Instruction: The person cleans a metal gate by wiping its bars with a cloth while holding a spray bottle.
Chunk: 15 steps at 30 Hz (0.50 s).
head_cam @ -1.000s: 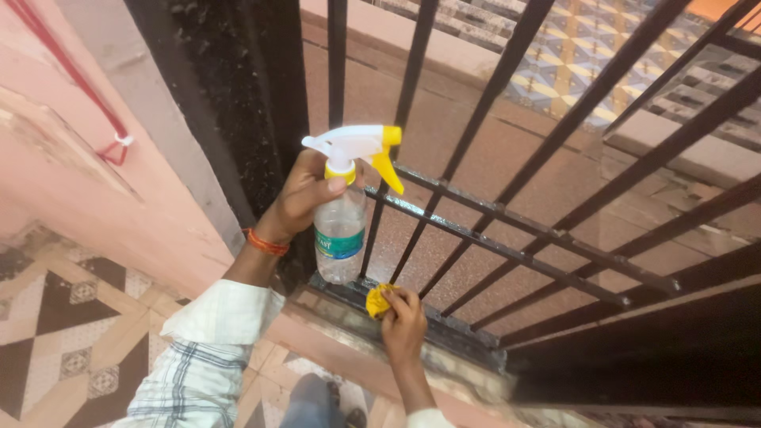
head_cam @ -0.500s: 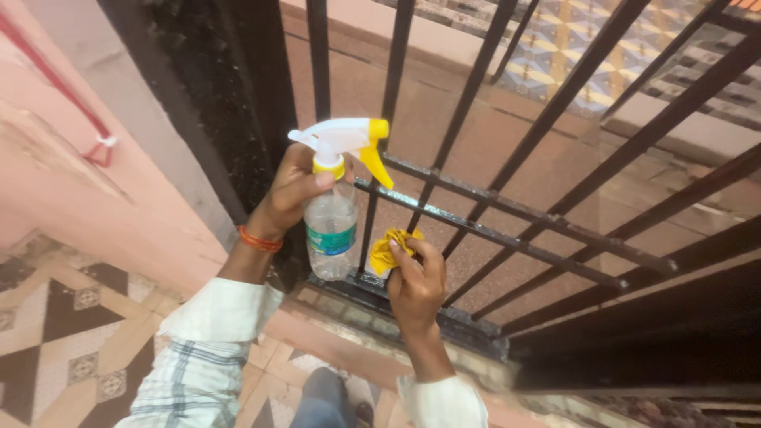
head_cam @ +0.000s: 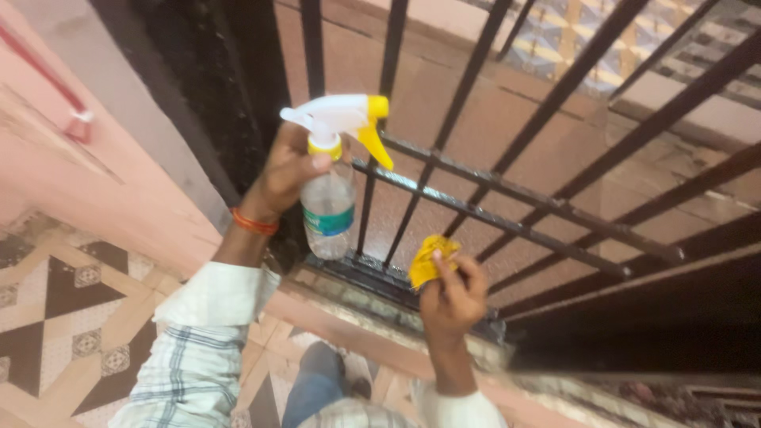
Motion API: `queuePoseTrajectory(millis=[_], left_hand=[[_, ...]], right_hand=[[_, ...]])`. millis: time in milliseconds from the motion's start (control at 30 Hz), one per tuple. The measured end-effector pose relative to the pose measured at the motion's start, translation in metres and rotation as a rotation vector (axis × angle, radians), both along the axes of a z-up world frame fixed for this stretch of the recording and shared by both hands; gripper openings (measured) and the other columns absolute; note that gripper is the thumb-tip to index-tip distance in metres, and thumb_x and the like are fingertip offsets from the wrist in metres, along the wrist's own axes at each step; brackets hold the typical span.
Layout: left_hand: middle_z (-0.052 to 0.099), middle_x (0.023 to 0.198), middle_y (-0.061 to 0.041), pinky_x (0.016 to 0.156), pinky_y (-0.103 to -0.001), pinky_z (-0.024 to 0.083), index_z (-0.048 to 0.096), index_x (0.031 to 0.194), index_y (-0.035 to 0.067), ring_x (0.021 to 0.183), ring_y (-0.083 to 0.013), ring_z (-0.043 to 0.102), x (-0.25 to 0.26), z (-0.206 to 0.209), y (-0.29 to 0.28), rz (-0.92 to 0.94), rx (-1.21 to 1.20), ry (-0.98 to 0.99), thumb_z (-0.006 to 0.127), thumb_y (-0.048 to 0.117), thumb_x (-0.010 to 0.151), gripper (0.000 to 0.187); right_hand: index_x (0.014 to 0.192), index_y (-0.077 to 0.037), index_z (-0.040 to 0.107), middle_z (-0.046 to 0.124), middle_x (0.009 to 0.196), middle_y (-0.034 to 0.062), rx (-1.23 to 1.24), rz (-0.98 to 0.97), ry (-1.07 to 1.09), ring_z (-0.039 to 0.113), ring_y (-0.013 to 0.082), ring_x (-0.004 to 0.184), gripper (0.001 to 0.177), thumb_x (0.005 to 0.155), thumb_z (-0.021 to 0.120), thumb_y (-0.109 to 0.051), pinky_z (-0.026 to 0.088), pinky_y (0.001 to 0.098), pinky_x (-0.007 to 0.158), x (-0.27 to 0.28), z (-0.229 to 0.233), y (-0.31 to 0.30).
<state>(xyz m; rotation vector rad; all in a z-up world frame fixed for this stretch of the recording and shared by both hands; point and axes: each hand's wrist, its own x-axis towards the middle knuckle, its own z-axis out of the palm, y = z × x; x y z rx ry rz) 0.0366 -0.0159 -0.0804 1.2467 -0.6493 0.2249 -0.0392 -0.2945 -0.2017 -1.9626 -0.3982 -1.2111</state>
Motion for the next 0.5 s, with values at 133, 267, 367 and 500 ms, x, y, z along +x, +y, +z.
queuePoseTrajectory(millis=[133, 267, 367, 500], left_hand=[[0.066, 0.109, -0.009, 0.093, -0.032, 0.047, 0.059, 0.133, -0.003, 0.1, -0.0168, 0.062, -0.006, -0.003, 0.008, 0.04, 0.065, 0.014, 0.069, 0.028, 0.089, 0.054], [0.066, 0.123, -0.007, 0.096, -0.031, 0.049, 0.056, 0.145, -0.001, 0.104, -0.0158, 0.063, -0.016, 0.005, -0.016, 0.141, 0.131, -0.06, 0.067, 0.037, 0.089, 0.068], [0.032, 0.151, -0.017, 0.104, -0.036, 0.051, 0.062, 0.133, 0.001, 0.14, -0.0227, 0.038, -0.037, 0.01, -0.045, 0.403, 0.187, -0.164, 0.068, 0.051, 0.091, 0.065], [0.01, 0.172, -0.008, 0.125, -0.045, 0.015, 0.078, 0.118, 0.012, 0.159, -0.0236, 0.002, -0.053, 0.015, -0.059, 0.696, 0.434, -0.431, 0.064, 0.059, 0.094, 0.054]], right_hand=[[0.115, -0.003, 0.076, 0.064, 0.108, 0.0141, 0.018, 0.043, -0.042, 0.067, 0.0247, 0.091, 0.04, 0.081, 0.067, 0.016, 0.056, 0.0314, 0.079, 0.019, 0.047, -0.004], [0.113, -0.004, 0.076, 0.063, 0.109, 0.0122, 0.006, 0.076, -0.089, 0.07, 0.0251, 0.097, 0.039, 0.082, 0.065, 0.016, 0.059, 0.0319, 0.085, 0.023, 0.044, -0.006], [0.11, -0.003, 0.078, 0.065, 0.106, 0.0118, 0.008, 0.071, 0.016, 0.067, 0.0222, 0.088, 0.037, 0.08, 0.068, 0.015, 0.056, 0.0302, 0.077, 0.018, 0.022, -0.007], [0.11, -0.004, 0.078, 0.065, 0.107, 0.0125, 0.007, 0.102, 0.114, 0.067, 0.0212, 0.086, 0.037, 0.08, 0.066, 0.014, 0.055, 0.0299, 0.075, 0.015, 0.008, -0.005]])
